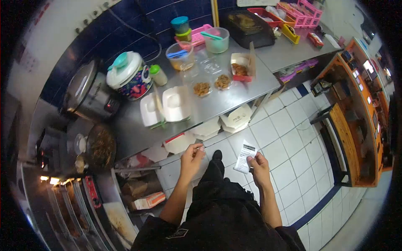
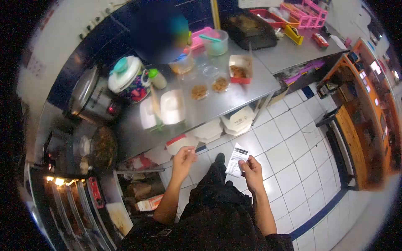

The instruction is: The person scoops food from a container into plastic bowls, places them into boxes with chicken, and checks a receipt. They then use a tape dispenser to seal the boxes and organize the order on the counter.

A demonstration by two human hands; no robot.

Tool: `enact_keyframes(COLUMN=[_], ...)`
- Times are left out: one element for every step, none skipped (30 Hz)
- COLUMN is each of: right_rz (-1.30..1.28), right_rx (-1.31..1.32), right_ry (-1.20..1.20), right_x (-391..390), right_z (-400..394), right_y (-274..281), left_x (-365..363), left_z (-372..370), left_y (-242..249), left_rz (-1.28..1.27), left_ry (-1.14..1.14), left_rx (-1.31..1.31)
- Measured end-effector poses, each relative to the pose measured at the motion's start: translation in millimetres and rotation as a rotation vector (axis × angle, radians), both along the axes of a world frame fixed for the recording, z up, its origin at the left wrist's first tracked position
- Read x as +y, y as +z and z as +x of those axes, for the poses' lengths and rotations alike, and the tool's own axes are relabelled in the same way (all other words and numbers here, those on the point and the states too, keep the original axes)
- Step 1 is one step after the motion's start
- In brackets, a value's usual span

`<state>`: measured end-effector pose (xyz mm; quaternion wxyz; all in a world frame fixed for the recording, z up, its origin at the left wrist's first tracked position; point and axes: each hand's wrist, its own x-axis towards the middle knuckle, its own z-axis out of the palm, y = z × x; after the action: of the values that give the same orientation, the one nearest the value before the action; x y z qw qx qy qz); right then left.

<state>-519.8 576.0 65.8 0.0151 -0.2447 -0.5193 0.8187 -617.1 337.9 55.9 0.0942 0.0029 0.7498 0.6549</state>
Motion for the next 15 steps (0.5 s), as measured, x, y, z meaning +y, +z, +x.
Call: enact_keyframes(right_rz=[0.014,0.028,0.101,0.235,0.244,0.255,0.286,0.313,0.328,0.331,0.395,0.451,0.413,0.404,0.397], right_rx=[-0.011,-0.025,-0.003,0.013,0.008,0.003,0.002,0.008,0.031,0.021,-0.041,-0.107,-0.133,-0.133,-0.101], right_ry=[0.023,0.039,0.100,0.212,0.205,0.202,0.159,0.114,-0.016,-0.051,-0.114,-0.178,-0.245,-0.280,-0.357], right_x=[6,11,16,25,27,27,31,35,38,50,61,72,85,101,120], right_z=[-14,-28,-40,-50,-60,-71,-77,-84,-92,-94,-95,-98,-101,-104,-104], right_y=[1,1,-2,-10,-6,-1,-3,-6,-4,-2,-1,-1,2,-2,-10], left_x=[7,17,30,44,63,80,97,115,134,153,172,191,211,232,253], left_z=[-12,-24,-31,-38,-45,-51,-58,-70,-78,-86,-94,-101,-107,-113,-118], left_y=[6,5,4,1,-2,-6,-10,-14,-16,-16,-14,-14,-11,-12,-9], left_rz=[-0.007,0.009,0.034,0.061,0.103,0.132,0.163,0.186,0.178,0.178,0.157,0.131,0.116,0.083,0.093], left_ry=[-0.064,-0.099,-0.184,-0.271,-0.285,-0.319,-0.356,-0.395,-0.405,-0.441,-0.472,-0.504,-0.554,-0.614,-0.685], left_rx=[-0.041,-0.052,-0.075,-0.097,-0.122,-0.131,-0.199,-0.261,-0.251,-0.257,-0.228,-0.198,-0.157,-0.122,-0.140])
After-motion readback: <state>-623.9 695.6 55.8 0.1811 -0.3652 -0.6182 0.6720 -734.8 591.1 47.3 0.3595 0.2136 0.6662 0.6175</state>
